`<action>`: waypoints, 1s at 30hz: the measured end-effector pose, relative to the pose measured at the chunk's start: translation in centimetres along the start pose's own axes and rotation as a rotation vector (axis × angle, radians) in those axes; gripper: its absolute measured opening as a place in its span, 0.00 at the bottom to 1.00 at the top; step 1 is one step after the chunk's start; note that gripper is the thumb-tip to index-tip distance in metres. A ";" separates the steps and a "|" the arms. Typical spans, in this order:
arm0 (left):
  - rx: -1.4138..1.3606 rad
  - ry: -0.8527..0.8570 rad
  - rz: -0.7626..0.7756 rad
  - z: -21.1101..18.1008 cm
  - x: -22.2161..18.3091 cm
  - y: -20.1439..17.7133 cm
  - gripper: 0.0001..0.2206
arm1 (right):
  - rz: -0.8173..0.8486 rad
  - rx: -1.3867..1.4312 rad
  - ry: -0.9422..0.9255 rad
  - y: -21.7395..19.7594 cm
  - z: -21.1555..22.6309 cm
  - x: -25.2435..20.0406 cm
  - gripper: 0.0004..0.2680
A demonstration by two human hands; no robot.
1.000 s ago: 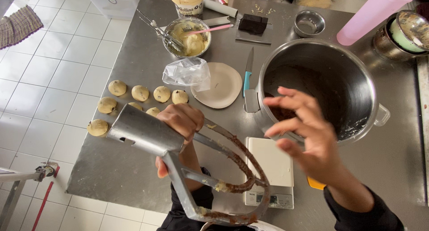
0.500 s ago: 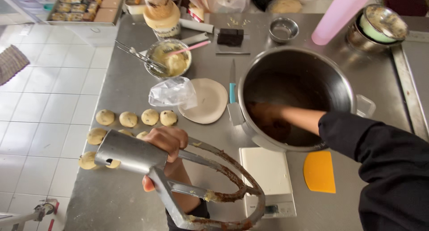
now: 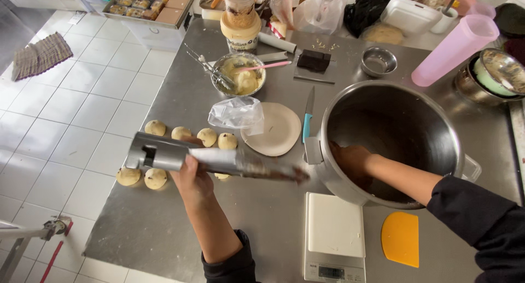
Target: The person shapes dough balls by hand on a metal table and then uses a scraper to remove chocolate dough from a mixer bowl.
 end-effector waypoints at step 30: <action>0.485 -0.226 0.954 -10.3 -10.0 13.6 0.22 | -0.996 0.922 -0.426 6.1 14.1 -25.5 0.25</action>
Point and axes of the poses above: each hand's wrist, its own x-axis towards the middle knuckle, its own y-axis out of the palm, z = x × y, the point moved 4 cm from there along x, towards the middle knuckle, and after that the axes turned 6 degrees about x, right-handed, at the moved point
